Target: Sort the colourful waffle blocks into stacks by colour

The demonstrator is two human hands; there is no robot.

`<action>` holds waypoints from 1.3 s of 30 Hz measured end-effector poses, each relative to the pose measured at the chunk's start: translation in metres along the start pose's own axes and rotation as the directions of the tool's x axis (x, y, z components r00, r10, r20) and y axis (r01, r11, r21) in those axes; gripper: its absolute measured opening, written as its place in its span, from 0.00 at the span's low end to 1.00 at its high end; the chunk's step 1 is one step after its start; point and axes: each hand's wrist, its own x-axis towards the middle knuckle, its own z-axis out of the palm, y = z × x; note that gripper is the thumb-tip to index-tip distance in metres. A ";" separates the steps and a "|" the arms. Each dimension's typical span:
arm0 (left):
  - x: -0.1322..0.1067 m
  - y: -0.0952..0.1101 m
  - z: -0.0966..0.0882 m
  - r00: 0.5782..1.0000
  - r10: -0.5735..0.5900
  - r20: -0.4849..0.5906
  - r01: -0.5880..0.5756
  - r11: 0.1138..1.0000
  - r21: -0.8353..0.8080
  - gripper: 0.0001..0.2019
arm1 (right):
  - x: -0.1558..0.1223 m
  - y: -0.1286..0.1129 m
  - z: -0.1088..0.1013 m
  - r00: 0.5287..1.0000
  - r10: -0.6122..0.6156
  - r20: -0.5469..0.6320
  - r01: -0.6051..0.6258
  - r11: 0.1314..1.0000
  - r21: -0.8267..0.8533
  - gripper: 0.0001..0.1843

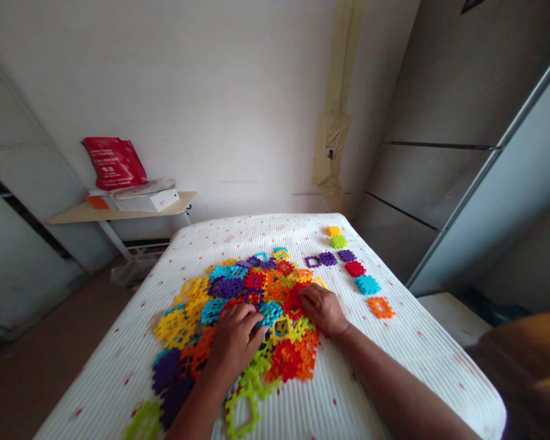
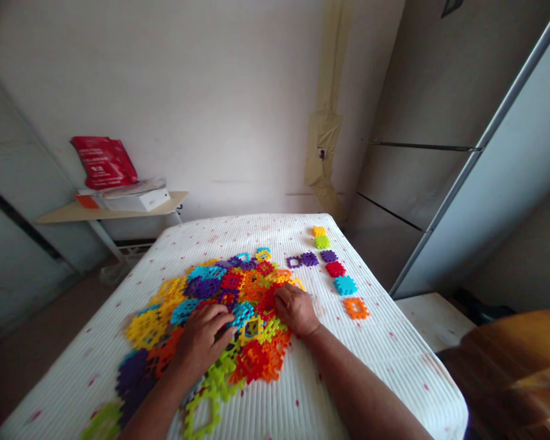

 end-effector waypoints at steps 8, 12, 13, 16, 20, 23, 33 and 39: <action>0.000 0.000 0.001 1.000 -0.009 -0.002 0.009 1.000 0.002 0.08 | 0.005 0.034 -0.015 0.933 0.286 -0.219 -0.219 0.933 0.285 0.12; 0.000 -0.001 0.002 1.000 0.008 -0.007 -0.008 1.000 0.019 0.08 | 0.007 0.060 -0.017 0.840 0.472 -0.266 -0.333 0.838 0.433 0.13; 0.000 -0.001 0.003 1.000 0.013 -0.011 -0.013 1.000 0.024 0.08 | 0.007 0.064 -0.016 0.822 0.507 -0.258 -0.353 0.811 0.467 0.13; 0.000 -0.001 0.003 1.000 0.014 -0.021 -0.013 0.999 0.033 0.09 | 0.008 0.069 -0.012 0.801 0.557 -0.220 -0.389 0.763 0.516 0.14; 0.000 0.000 0.004 0.999 0.014 -0.048 -0.013 1.000 0.029 0.11 | 0.008 0.067 -0.007 0.835 0.521 -0.175 -0.387 0.784 0.486 0.14; 0.003 0.004 0.000 0.996 0.026 -0.085 -0.024 0.999 0.023 0.12 | 0.007 0.065 -0.006 0.851 0.502 -0.151 -0.387 0.796 0.465 0.14; 0.085 0.041 -0.025 0.982 0.140 0.128 -0.144 0.989 0.024 0.09 | 0.008 0.068 -0.003 0.827 0.540 -0.157 -0.402 0.762 0.507 0.13; 0.129 0.040 0.020 0.947 0.062 0.316 -0.096 0.991 0.095 0.11 | 0.008 0.069 -0.003 0.835 0.526 -0.162 -0.385 0.768 0.511 0.13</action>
